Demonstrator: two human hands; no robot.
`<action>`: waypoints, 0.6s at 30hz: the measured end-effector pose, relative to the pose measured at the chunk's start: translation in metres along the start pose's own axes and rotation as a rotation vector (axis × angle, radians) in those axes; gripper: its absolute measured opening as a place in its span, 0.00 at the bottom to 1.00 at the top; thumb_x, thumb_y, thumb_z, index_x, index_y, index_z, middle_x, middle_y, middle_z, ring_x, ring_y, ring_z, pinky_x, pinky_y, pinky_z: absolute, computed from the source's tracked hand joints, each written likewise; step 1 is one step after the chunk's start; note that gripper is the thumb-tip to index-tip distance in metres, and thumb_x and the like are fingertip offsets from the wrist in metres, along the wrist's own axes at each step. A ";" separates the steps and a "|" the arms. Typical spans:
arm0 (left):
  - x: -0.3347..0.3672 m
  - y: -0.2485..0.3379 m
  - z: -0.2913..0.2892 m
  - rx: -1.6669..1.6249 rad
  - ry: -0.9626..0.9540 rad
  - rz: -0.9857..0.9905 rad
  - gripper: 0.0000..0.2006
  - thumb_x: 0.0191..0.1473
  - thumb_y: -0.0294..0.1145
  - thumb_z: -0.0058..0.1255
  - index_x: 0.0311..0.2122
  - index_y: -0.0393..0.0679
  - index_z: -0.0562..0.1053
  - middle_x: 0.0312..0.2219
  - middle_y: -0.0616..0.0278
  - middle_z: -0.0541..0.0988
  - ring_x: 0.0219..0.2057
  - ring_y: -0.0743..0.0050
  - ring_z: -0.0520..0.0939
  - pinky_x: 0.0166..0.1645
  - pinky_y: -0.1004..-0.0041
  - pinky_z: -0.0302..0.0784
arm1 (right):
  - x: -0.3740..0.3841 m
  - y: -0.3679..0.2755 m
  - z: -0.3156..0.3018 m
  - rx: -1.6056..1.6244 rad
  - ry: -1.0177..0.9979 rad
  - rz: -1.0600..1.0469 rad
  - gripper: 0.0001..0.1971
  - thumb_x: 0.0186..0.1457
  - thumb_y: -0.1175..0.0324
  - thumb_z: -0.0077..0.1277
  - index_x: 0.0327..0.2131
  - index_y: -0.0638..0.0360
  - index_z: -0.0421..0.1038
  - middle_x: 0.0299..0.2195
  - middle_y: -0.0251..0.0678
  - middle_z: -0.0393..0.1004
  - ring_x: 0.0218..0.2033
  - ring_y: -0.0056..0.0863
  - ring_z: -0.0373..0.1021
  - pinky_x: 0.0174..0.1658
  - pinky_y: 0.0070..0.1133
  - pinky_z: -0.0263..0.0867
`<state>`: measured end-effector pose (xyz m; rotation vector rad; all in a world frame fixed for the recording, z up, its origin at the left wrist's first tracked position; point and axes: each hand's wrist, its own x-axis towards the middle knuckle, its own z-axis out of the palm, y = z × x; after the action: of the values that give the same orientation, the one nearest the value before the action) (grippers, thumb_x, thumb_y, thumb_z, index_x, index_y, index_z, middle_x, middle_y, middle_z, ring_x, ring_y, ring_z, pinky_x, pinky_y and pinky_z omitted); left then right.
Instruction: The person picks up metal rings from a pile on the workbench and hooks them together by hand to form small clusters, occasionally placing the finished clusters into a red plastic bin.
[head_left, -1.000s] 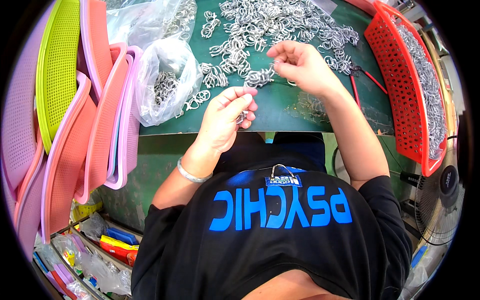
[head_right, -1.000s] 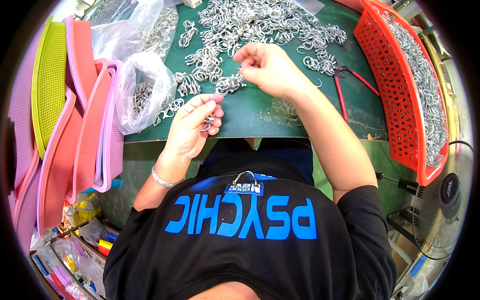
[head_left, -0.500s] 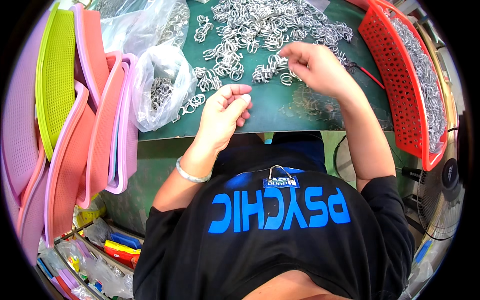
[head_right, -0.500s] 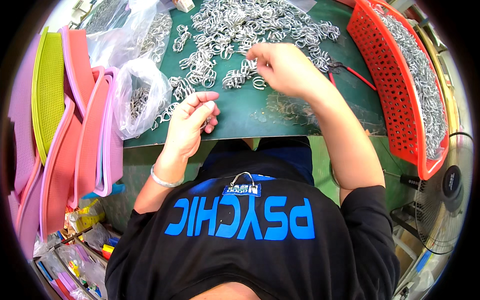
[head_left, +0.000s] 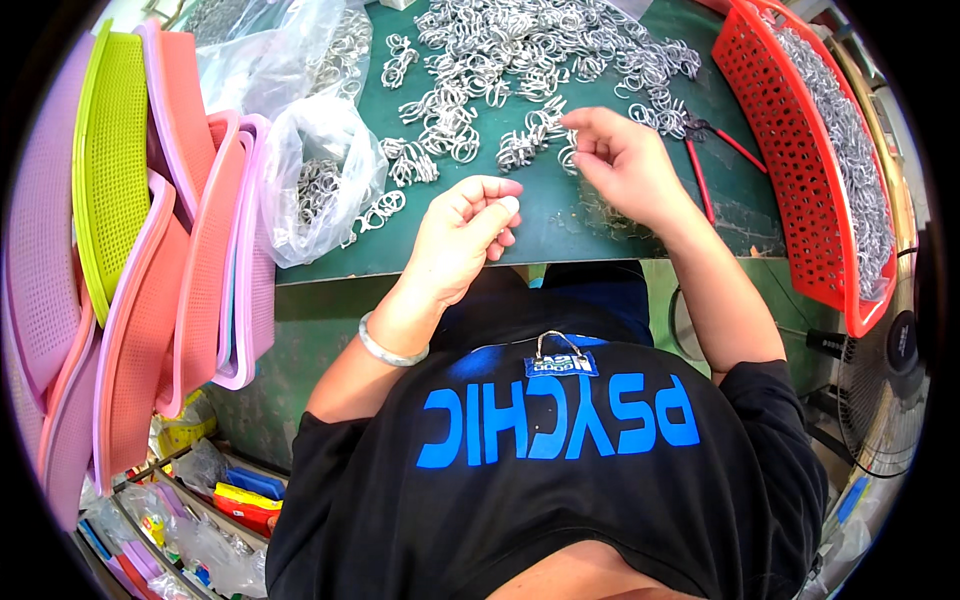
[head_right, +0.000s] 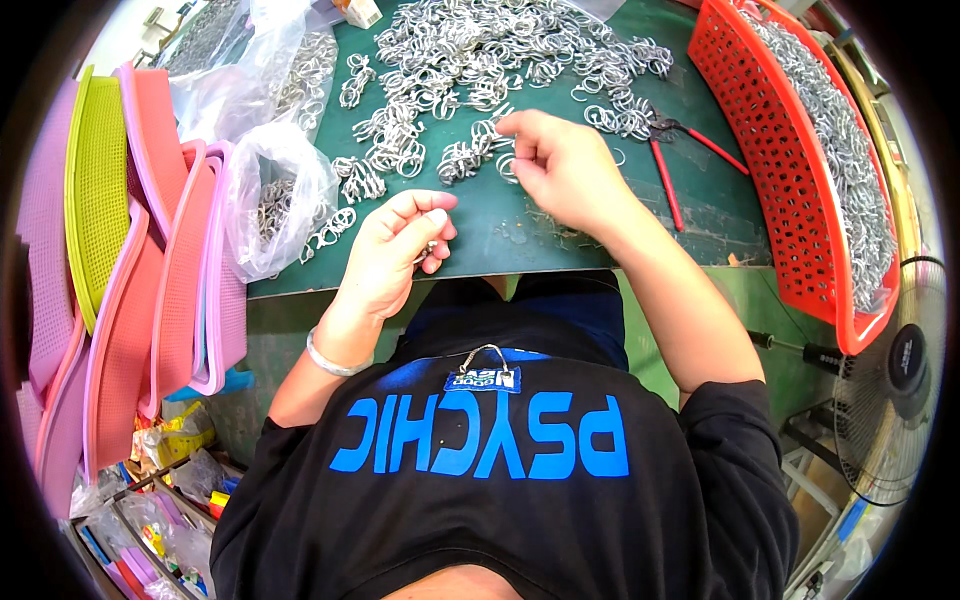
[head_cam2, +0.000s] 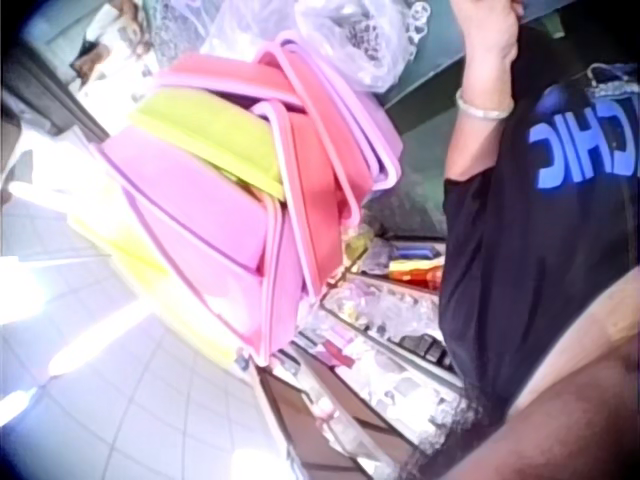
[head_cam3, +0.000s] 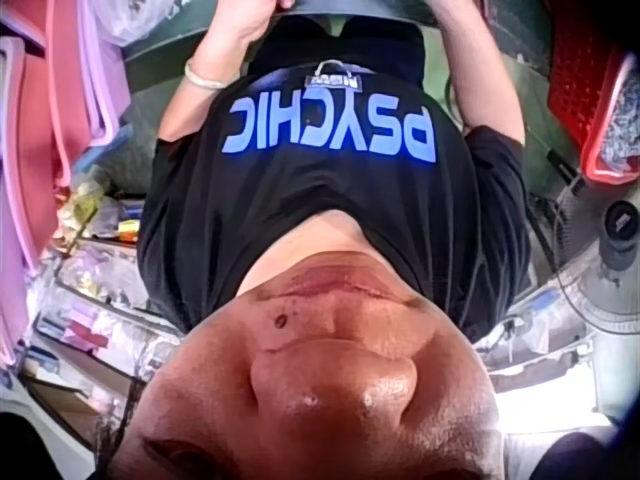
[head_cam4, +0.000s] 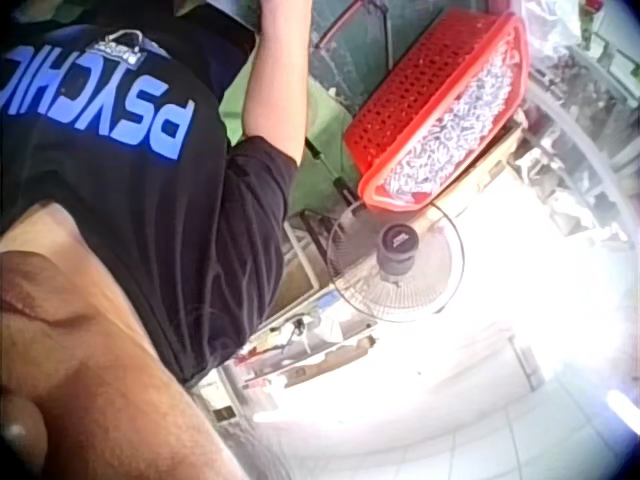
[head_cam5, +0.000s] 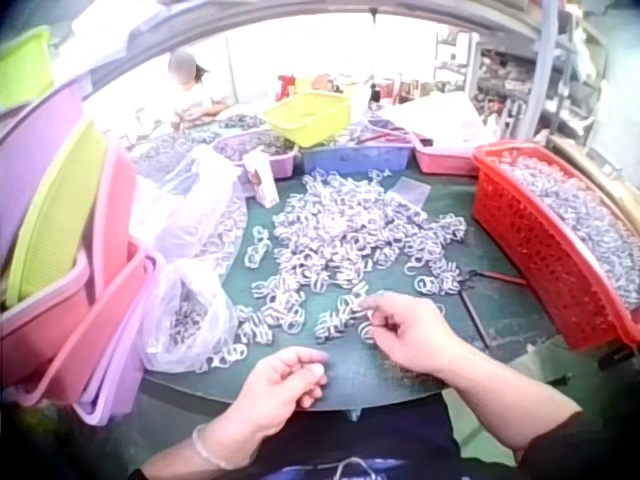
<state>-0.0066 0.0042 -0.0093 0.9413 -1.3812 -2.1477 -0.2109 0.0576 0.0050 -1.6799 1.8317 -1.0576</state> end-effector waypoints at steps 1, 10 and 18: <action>0.001 0.000 0.002 0.000 -0.006 -0.002 0.10 0.52 0.30 0.45 0.40 0.39 0.68 0.24 0.67 0.72 0.22 0.86 0.69 0.24 0.85 0.64 | 0.001 0.004 -0.002 0.264 0.002 0.050 0.15 0.43 0.81 0.47 0.38 0.63 0.66 0.20 0.25 0.67 0.20 0.11 0.61 0.26 0.11 0.58; 0.008 0.014 0.025 -0.104 -0.081 0.019 0.11 0.53 0.29 0.44 0.42 0.40 0.68 0.26 0.66 0.72 0.23 0.85 0.70 0.25 0.85 0.64 | -0.008 -0.003 -0.007 1.182 -0.175 0.358 0.13 0.46 0.75 0.52 0.38 0.62 0.66 0.25 0.29 0.69 0.21 0.15 0.63 0.27 0.14 0.61; 0.017 0.009 0.033 -0.027 -0.130 0.227 0.09 0.48 0.23 0.48 0.37 0.39 0.68 0.25 0.65 0.74 0.22 0.87 0.70 0.24 0.87 0.64 | -0.012 -0.005 0.004 1.359 -0.208 0.421 0.11 0.46 0.76 0.50 0.36 0.62 0.66 0.26 0.32 0.69 0.22 0.18 0.64 0.27 0.14 0.61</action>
<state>-0.0427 0.0102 0.0027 0.6113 -1.4407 -2.0789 -0.2031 0.0682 0.0044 -0.5154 0.8004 -1.3462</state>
